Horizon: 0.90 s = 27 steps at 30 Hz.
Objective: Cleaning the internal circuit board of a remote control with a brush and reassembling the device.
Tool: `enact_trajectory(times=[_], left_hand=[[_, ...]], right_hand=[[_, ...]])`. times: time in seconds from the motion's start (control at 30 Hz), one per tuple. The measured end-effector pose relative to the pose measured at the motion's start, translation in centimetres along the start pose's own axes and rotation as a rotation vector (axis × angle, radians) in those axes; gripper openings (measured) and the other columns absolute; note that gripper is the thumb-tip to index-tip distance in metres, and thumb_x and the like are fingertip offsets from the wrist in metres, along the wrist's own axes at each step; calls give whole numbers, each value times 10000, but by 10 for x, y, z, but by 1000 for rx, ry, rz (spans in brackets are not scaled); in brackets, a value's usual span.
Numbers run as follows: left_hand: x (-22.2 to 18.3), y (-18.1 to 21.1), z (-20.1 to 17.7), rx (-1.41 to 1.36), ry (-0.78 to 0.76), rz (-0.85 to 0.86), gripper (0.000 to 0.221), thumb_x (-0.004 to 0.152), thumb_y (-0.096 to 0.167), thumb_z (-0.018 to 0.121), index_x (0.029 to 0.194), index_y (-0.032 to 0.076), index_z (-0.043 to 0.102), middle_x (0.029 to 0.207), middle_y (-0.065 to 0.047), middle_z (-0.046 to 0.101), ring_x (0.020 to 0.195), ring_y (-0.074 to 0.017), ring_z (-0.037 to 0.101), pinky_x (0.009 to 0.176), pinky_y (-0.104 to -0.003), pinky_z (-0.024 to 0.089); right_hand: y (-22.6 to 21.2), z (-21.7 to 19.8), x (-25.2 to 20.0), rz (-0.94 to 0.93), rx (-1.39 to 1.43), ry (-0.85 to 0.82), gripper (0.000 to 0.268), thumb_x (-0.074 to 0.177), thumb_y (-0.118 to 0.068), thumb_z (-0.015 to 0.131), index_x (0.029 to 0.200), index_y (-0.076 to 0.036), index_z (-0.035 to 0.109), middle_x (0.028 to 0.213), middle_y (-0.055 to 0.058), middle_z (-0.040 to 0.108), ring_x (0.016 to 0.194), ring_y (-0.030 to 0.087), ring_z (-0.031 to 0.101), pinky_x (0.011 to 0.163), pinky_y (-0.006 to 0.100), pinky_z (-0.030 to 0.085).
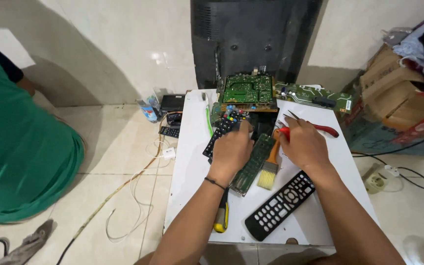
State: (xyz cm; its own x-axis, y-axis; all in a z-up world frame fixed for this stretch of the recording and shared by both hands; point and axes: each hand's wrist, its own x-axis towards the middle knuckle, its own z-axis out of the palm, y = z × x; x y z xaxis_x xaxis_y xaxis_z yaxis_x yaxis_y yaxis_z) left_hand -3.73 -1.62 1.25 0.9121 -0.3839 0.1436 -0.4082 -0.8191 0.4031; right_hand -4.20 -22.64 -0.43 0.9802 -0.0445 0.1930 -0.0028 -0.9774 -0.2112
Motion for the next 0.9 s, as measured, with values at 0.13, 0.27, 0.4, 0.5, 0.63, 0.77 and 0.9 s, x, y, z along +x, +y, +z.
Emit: enact_trajectory(times=[0.13,0.27,0.4,0.5,0.63,0.77,0.9], left_hand=[[1,2,-9,-107,22,-2,304,930,222,609,1197,99,532,897,-196,733,847,-443,733,700,-528,587],[-5,13,-25,-101,98,76,273,947,146,598,1204,56,578,944,-232,727,809,-429,736,666,-511,595],[-7,13,-24,81,272,189,255,962,146,587,1217,123,588,999,-209,720,759,-428,740,638,-517,608],[-5,8,-23,120,432,250,211,959,153,632,1169,145,607,892,-137,714,737,-371,743,639,-449,606],[-11,11,-40,78,570,292,177,947,206,706,1101,137,653,820,-97,726,723,-291,749,652,-369,614],[-8,2,-43,-33,668,385,239,882,311,777,1048,167,682,745,-56,718,695,-232,731,673,-312,608],[-7,3,-50,-156,818,570,177,835,179,833,954,122,715,697,-67,698,635,-235,687,615,-301,584]], right_hand=[[2,3,1,26,-31,-29,432,997,-296,621,1375,-91,657,1070,178,720,996,295,747,791,408,638],[-7,-9,-4,15,3,19,413,1025,-297,580,1374,-89,653,1087,189,717,1040,323,732,829,432,626],[-30,-41,-13,-6,130,25,469,1061,-237,523,1482,-32,531,1180,272,682,1147,414,684,914,523,600],[-34,-40,-18,-65,211,39,550,1015,-123,556,1552,-112,439,1286,286,618,1210,467,633,987,564,540],[-29,-29,-15,-160,183,165,570,993,-137,614,1541,-152,459,1297,271,584,1178,469,639,937,556,564],[-29,-35,-15,-103,146,137,531,950,-145,681,1465,-207,566,1347,223,565,1223,426,625,949,513,570],[-22,-28,-13,-131,154,163,441,946,-178,715,1376,-235,629,1343,203,559,1228,440,625,969,572,554]])
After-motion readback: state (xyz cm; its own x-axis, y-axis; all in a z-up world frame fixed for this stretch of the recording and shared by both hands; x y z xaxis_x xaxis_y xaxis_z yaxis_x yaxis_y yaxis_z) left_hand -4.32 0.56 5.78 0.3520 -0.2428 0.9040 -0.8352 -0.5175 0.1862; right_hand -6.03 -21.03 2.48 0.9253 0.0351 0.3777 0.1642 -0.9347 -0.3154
